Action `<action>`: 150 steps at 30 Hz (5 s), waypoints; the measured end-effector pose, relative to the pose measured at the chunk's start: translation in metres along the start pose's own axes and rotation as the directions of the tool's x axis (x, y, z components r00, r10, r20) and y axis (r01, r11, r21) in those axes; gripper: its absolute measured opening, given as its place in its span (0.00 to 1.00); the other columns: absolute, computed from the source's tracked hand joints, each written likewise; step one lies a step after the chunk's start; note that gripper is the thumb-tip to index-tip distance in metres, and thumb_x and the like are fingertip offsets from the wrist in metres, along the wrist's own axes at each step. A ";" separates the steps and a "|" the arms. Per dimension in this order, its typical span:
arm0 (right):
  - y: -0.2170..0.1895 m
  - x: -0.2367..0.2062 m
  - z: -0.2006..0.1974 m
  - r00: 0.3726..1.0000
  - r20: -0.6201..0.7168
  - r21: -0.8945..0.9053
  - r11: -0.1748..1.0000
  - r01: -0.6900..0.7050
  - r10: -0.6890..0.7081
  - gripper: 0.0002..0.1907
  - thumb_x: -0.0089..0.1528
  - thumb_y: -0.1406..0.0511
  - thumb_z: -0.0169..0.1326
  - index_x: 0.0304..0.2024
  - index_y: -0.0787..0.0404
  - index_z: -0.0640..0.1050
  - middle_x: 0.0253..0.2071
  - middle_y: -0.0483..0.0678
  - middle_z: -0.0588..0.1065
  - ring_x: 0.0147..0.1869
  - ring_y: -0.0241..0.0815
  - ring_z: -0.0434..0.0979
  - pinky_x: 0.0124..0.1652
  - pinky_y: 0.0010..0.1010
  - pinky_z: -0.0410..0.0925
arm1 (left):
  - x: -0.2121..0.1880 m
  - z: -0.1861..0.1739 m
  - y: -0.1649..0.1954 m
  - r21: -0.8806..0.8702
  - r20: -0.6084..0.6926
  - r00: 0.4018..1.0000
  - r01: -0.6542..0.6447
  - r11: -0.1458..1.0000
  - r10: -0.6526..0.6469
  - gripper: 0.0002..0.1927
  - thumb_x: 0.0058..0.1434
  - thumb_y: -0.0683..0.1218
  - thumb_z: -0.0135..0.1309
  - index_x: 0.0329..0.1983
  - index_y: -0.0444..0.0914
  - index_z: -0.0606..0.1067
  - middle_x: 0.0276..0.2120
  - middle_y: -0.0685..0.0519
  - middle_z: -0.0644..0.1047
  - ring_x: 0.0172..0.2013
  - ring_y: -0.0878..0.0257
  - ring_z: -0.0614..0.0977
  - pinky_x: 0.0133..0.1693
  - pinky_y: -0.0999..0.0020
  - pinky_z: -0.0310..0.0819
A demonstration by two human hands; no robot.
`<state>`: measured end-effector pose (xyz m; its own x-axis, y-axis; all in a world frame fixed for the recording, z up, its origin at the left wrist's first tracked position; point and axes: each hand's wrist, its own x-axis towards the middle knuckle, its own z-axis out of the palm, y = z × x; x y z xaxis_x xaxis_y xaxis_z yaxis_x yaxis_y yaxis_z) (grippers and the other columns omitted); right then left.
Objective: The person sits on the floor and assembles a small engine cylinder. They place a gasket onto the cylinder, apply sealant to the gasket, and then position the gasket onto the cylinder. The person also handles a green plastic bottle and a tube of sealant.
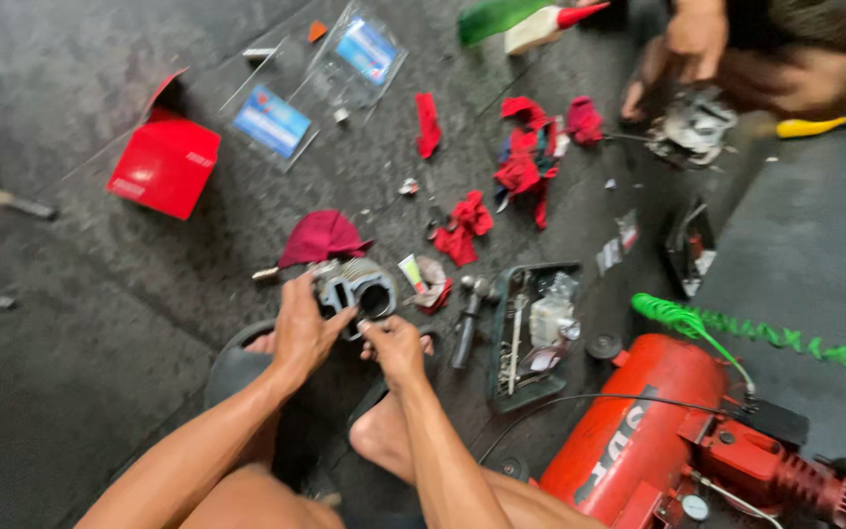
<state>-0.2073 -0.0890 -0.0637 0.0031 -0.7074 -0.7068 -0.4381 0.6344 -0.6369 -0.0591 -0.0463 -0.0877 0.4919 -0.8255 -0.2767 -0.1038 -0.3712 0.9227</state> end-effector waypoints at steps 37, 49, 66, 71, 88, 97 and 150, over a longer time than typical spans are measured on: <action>0.020 0.056 -0.184 0.894 -0.056 -0.489 0.793 0.364 -0.445 0.17 0.64 0.57 0.54 0.38 0.66 0.79 0.25 0.46 0.76 0.27 0.34 0.74 0.29 0.30 0.68 | -0.028 -0.077 -0.060 0.121 -0.214 0.939 0.300 0.946 -0.270 0.24 0.78 0.55 0.47 0.34 0.31 0.73 0.22 0.40 0.71 0.27 0.51 0.72 0.33 0.55 0.70; 0.046 0.107 -0.127 0.971 -0.062 -0.314 0.928 0.202 -0.233 0.24 0.69 0.53 0.47 0.27 0.64 0.77 0.20 0.45 0.73 0.24 0.33 0.72 0.28 0.29 0.66 | 0.030 -0.073 -0.018 0.390 -0.158 0.961 0.272 0.880 -0.227 0.24 0.71 0.57 0.50 0.30 0.33 0.73 0.26 0.34 0.73 0.30 0.35 0.76 0.34 0.47 0.69; 0.016 0.134 -0.159 0.973 0.083 -0.258 0.939 0.229 -0.214 0.20 0.66 0.57 0.53 0.27 0.65 0.77 0.21 0.42 0.73 0.27 0.29 0.69 0.28 0.28 0.65 | 0.271 0.046 0.091 0.690 -0.188 0.979 0.076 0.719 0.077 0.48 0.47 0.51 0.69 0.66 0.30 0.59 0.47 0.37 0.73 0.49 0.42 0.74 0.49 0.48 0.66; -0.005 0.140 -0.138 0.953 0.149 -0.323 0.898 0.300 -0.265 0.19 0.66 0.57 0.53 0.28 0.66 0.76 0.21 0.41 0.70 0.28 0.28 0.66 0.29 0.28 0.64 | 0.264 0.038 0.085 0.715 -0.073 0.968 -0.118 0.689 0.241 0.24 0.56 0.52 0.66 0.49 0.37 0.71 0.45 0.43 0.73 0.50 0.44 0.74 0.50 0.49 0.67; -0.072 0.112 -0.080 0.928 0.077 -0.279 0.886 0.371 -0.365 0.12 0.64 0.61 0.58 0.38 0.65 0.78 0.28 0.46 0.76 0.32 0.32 0.74 0.33 0.29 0.69 | 0.267 0.017 0.097 0.773 0.173 0.693 -0.535 0.340 0.700 0.06 0.73 0.47 0.58 0.41 0.42 0.75 0.42 0.53 0.76 0.46 0.55 0.76 0.52 0.58 0.65; -0.168 0.078 -0.094 0.225 0.002 -0.694 0.160 0.702 -0.974 0.30 0.56 0.65 0.61 0.59 0.69 0.71 0.60 0.63 0.67 0.66 0.63 0.65 0.64 0.48 0.61 | 0.214 0.020 0.168 0.595 0.278 0.444 -0.776 0.210 0.852 0.10 0.62 0.46 0.58 0.45 0.38 0.79 0.49 0.49 0.78 0.56 0.52 0.76 0.65 0.49 0.62; -0.097 0.036 -0.169 0.783 -0.027 0.139 0.774 0.618 -0.621 0.21 0.61 0.71 0.52 0.57 0.59 0.65 0.45 0.42 0.71 0.38 0.34 0.73 0.37 0.26 0.71 | 0.055 -0.038 0.112 -0.311 0.362 0.928 0.029 0.950 0.090 0.20 0.73 0.51 0.49 0.27 0.35 0.73 0.19 0.64 0.63 0.23 0.76 0.62 0.23 0.73 0.55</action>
<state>-0.3168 -0.2290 0.0252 0.2501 -0.9565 -0.1500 -0.2125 0.0969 -0.9723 -0.0110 -0.1167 0.0102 0.1344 -0.9533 -0.2703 0.1842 -0.2440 0.9521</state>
